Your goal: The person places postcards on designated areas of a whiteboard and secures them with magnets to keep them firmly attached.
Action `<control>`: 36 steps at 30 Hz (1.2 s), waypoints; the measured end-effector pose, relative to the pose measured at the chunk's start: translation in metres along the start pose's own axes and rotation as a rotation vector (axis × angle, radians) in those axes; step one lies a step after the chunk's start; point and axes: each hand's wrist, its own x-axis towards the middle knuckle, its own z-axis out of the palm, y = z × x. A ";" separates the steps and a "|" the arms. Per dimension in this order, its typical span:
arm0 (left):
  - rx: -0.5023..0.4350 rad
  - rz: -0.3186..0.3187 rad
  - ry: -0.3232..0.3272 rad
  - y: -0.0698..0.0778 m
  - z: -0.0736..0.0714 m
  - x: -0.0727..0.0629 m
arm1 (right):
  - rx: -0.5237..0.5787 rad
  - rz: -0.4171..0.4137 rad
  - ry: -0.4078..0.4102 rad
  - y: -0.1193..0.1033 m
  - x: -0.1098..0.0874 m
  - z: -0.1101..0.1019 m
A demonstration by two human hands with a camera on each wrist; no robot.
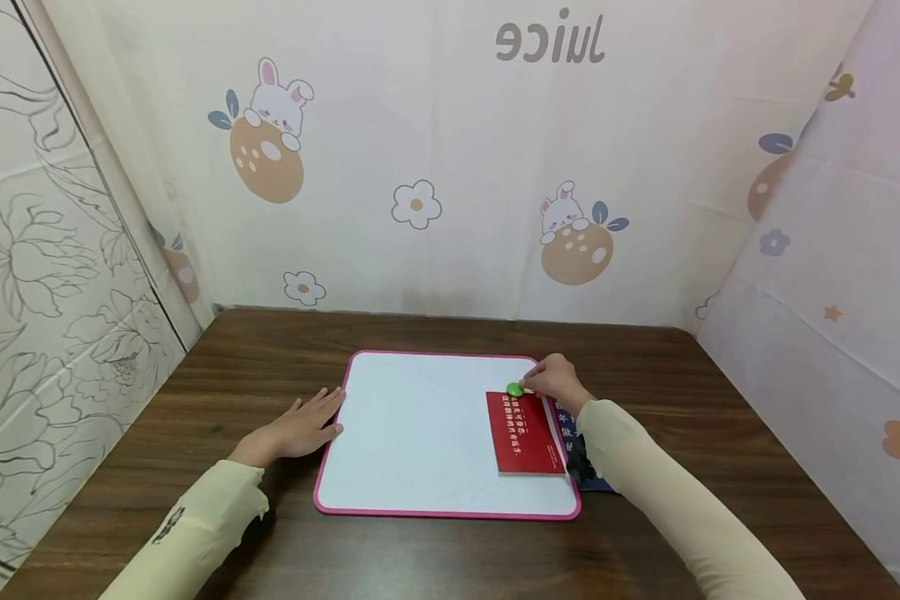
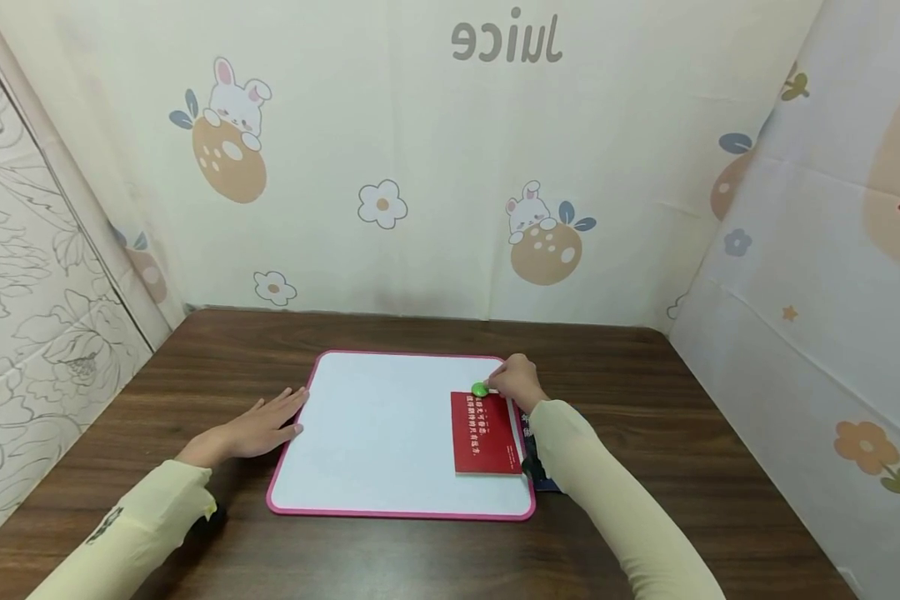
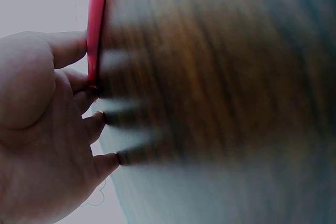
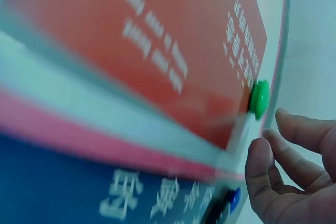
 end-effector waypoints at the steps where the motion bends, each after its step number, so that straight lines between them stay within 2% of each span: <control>1: -0.001 0.001 -0.001 0.000 0.000 0.000 | 0.002 0.005 0.006 0.001 -0.001 -0.003; 13: -0.004 -0.004 -0.013 0.002 -0.003 -0.001 | -0.016 0.027 0.044 0.016 -0.008 -0.033; 18: 0.002 0.005 -0.015 0.001 -0.003 0.001 | -0.024 0.039 0.032 0.022 -0.013 -0.045; 29: 0.000 -0.009 -0.023 0.002 -0.002 0.002 | -0.062 0.052 0.038 0.035 -0.022 -0.063; 36: -0.003 -0.001 -0.019 0.001 -0.002 0.001 | -0.079 0.088 0.015 0.046 -0.029 -0.070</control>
